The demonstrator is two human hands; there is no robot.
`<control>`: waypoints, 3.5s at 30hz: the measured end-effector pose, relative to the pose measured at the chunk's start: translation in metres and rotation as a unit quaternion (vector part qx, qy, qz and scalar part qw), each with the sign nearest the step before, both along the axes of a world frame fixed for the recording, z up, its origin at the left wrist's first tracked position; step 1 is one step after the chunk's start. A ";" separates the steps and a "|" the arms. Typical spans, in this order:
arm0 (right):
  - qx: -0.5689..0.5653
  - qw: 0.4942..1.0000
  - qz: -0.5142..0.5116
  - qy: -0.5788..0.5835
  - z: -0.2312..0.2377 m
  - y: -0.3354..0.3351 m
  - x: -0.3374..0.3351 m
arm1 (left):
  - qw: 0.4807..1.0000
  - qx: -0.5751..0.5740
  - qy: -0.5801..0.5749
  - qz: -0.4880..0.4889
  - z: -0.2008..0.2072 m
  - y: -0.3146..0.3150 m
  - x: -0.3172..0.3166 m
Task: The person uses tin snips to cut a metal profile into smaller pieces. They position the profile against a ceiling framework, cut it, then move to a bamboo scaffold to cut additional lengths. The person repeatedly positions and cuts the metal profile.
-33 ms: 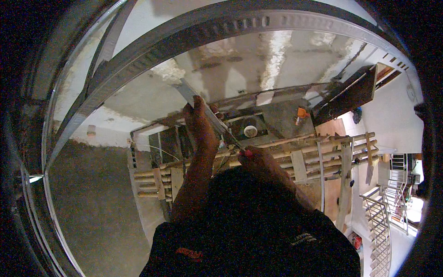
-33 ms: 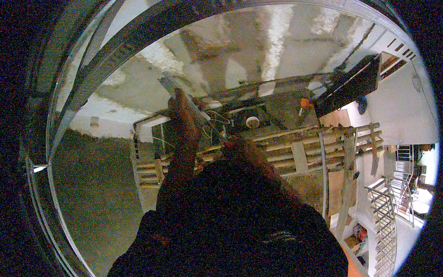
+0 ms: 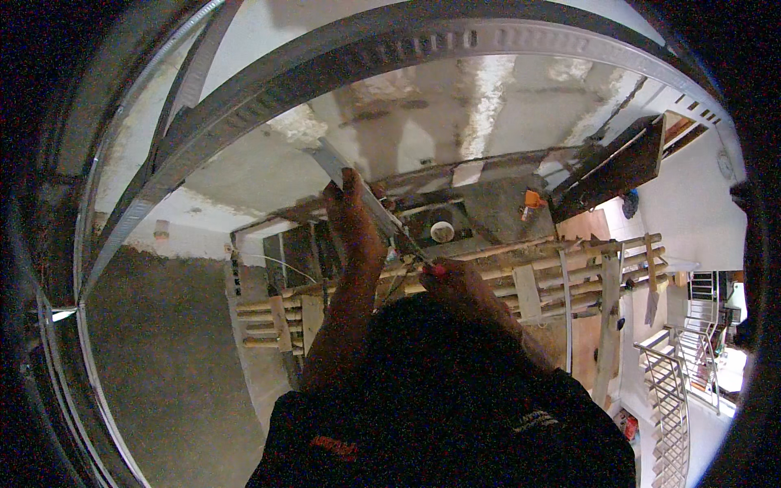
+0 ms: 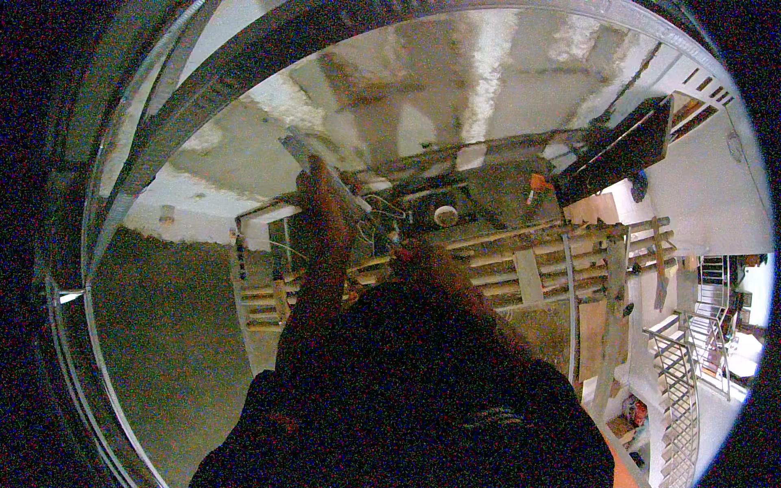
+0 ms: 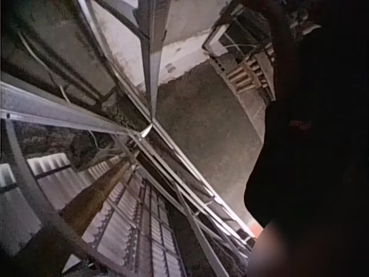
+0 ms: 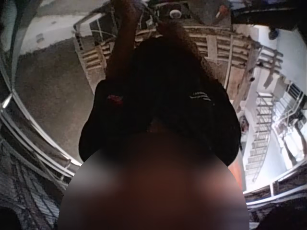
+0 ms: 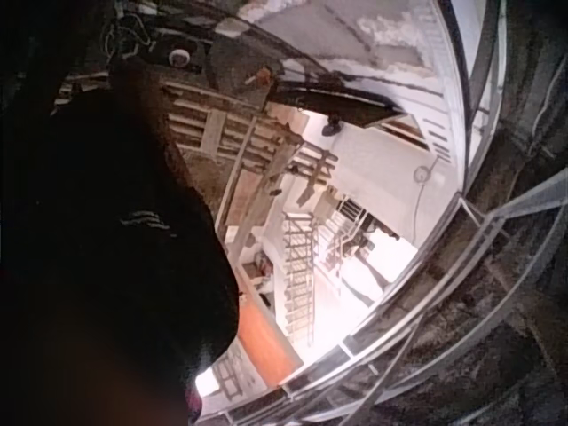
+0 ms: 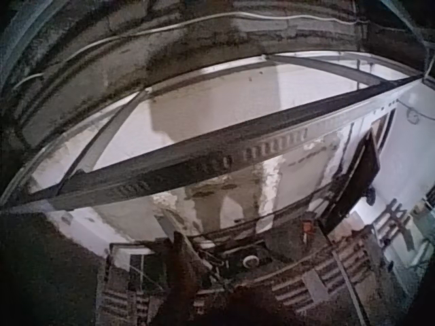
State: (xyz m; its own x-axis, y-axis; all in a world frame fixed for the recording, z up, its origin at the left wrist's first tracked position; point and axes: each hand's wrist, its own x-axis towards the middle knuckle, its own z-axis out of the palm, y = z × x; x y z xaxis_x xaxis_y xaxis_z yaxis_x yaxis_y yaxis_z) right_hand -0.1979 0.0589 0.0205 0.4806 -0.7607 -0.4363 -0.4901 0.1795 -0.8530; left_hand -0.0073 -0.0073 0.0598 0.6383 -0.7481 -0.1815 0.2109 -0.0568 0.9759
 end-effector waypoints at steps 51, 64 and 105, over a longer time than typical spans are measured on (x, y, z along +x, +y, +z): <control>-0.431 0.874 0.223 -0.021 0.038 -0.056 -0.032 | 0.929 0.045 0.251 -0.267 -0.058 0.009 -0.037; -0.190 0.938 -0.066 -0.282 -0.005 -0.054 -0.028 | 0.954 0.101 0.209 -0.192 -0.065 0.006 -0.014; -0.584 0.785 -0.060 -0.199 0.055 0.020 0.012 | 0.869 -0.032 0.361 -0.336 -0.004 0.036 -0.013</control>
